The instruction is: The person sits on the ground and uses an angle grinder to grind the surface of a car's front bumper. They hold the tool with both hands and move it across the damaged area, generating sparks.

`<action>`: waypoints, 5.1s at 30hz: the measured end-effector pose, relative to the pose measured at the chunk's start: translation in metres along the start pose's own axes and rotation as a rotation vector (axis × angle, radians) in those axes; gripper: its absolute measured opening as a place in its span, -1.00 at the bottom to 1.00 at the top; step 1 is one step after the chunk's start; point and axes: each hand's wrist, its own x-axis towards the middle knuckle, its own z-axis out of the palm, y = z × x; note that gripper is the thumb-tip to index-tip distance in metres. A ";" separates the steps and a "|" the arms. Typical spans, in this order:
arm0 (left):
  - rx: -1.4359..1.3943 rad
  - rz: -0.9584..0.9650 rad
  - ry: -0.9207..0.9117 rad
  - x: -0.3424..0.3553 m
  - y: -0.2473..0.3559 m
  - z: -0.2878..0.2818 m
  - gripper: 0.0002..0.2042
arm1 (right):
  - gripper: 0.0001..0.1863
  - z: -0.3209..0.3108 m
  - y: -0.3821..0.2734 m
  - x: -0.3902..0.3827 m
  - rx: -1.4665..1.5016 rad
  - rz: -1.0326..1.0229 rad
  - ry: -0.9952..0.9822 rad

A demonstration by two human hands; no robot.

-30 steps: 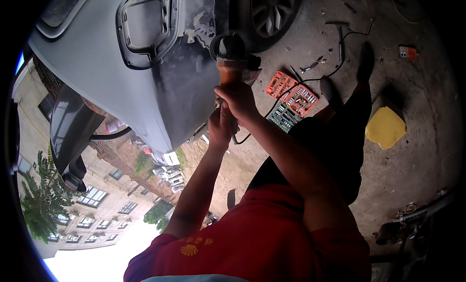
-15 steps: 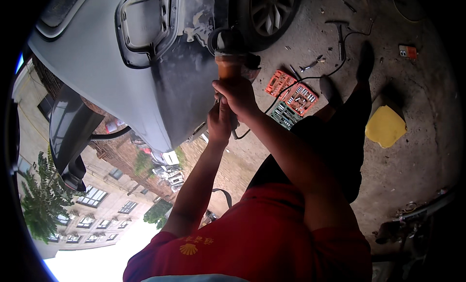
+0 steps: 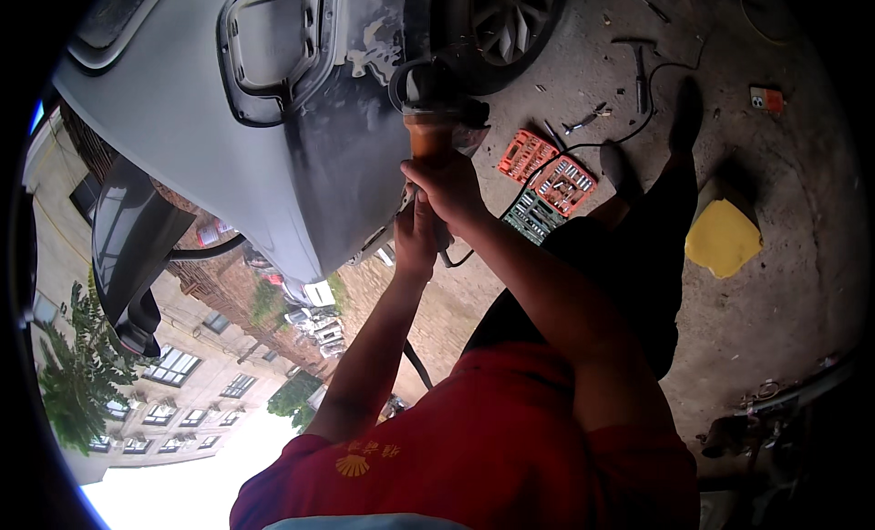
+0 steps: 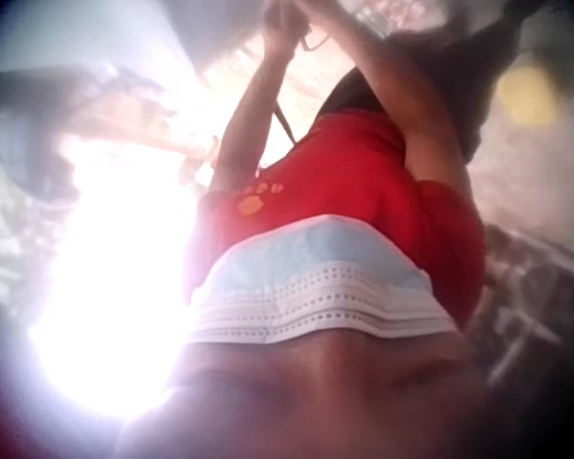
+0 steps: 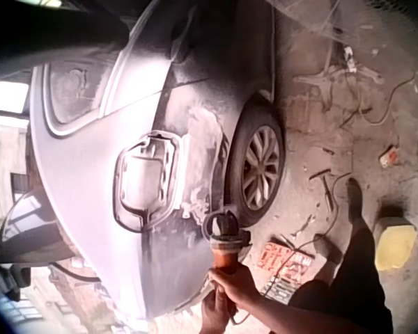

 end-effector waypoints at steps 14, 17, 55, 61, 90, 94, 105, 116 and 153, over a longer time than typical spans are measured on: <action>-0.053 -0.155 -0.024 -0.019 0.003 -0.006 -0.32 | -0.80 0.003 0.011 -0.010 -0.021 0.048 -0.027; -0.113 -0.217 -0.027 -0.025 0.001 -0.004 -0.34 | -0.80 -0.001 0.017 -0.012 -0.090 0.083 0.014; -0.226 -0.223 -0.050 -0.025 0.012 -0.013 -0.32 | -0.76 0.013 0.002 -0.014 -0.065 0.080 -0.041; -0.186 -0.018 -0.046 0.013 0.020 -0.015 -0.35 | -0.80 0.029 -0.029 0.005 -0.031 -0.052 -0.040; -0.239 -0.213 -0.074 -0.004 0.007 -0.005 -0.39 | -0.78 0.015 -0.015 -0.004 -0.059 0.015 0.061; -0.250 -0.179 -0.086 0.004 0.022 -0.010 -0.37 | -0.79 0.022 -0.025 -0.001 -0.002 -0.058 0.013; -0.169 -0.247 -0.034 -0.031 -0.007 -0.018 -0.32 | -0.73 0.010 0.025 -0.018 -0.014 0.110 0.014; -0.220 -0.257 -0.075 -0.031 -0.014 -0.018 -0.33 | -0.79 0.005 0.041 -0.014 -0.031 0.059 0.036; -0.141 -0.141 -0.434 -0.078 0.051 0.140 -0.07 | -0.58 -0.142 -0.109 -0.110 -0.226 0.060 0.171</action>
